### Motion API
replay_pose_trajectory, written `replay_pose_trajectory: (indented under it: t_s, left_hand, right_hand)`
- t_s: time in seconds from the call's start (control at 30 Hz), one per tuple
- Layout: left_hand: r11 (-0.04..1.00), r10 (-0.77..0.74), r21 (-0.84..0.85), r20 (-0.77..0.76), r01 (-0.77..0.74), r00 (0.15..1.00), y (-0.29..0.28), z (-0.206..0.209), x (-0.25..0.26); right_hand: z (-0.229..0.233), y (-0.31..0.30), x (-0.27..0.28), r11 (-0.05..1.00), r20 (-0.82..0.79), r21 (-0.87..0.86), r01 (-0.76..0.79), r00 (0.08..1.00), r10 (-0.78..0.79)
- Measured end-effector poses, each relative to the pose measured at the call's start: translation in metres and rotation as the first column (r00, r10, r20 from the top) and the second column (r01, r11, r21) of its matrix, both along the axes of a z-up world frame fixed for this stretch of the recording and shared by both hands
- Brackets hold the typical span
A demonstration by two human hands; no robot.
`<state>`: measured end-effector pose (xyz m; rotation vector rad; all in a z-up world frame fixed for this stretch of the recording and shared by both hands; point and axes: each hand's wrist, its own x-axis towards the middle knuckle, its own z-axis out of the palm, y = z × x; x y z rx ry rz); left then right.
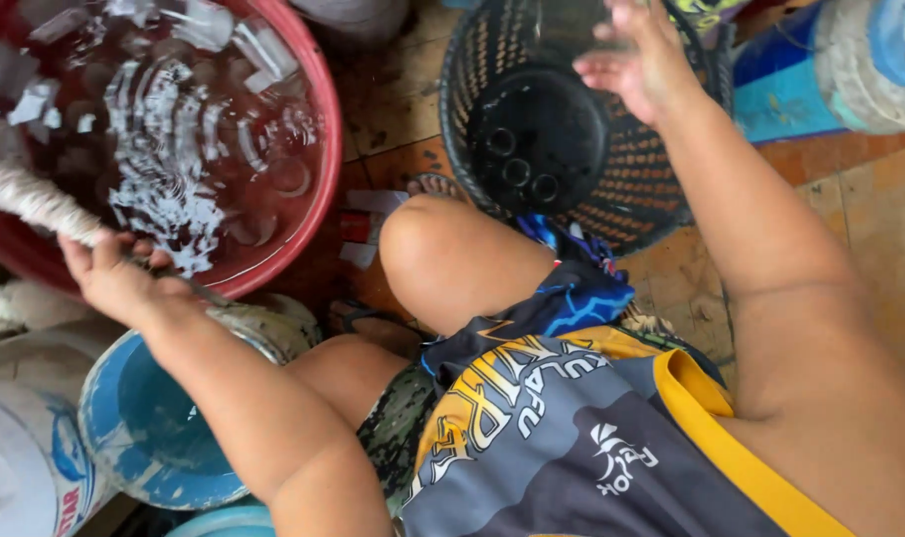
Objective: Cleaning glass jars by scrubbing them in a basin of water and placing them in a basket.
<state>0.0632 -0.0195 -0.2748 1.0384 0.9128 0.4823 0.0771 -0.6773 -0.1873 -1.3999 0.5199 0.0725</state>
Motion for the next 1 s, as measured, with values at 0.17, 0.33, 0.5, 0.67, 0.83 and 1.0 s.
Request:
replay_pose_trajectory:
  t_s: [0.17,0.33,0.5,0.67,0.83,1.0]
  left_hand:
    - [0.998,-0.059,0.023,-0.046,0.06,0.997,0.006,-0.003,-0.012]
    - [0.98,-0.126,0.149,-0.075,0.136,0.989,0.003,-0.002,-0.024]
    - [0.984,-0.084,0.133,-0.228,0.117,0.97,-0.008,0.007,-0.028]
    - [0.974,-0.101,0.167,-0.295,0.156,0.95,-0.02,0.016,-0.034]
    - [0.97,-0.106,0.168,-0.359,0.176,0.927,-0.019,0.012,-0.04]
    - [0.983,-0.072,0.141,-0.301,0.12,0.951,-0.018,0.014,-0.039]
  right_hand:
    - [-0.087,-0.068,-0.068,0.909,-0.211,-0.416,0.025,0.97,-0.123]
    - [-0.164,-0.064,-0.112,0.635,-0.437,-0.717,-0.286,0.895,-0.09]
    - [-0.239,-0.057,-0.128,0.547,-0.62,-0.665,-0.508,0.784,-0.026]
    - [-0.265,-0.045,-0.138,0.582,-0.669,-0.607,-0.542,0.744,-0.005]
    - [-0.28,-0.033,-0.144,0.536,-0.706,-0.566,-0.626,0.704,0.077]
    - [-0.296,-0.03,-0.144,0.46,-0.632,-0.581,-0.671,0.728,0.265]
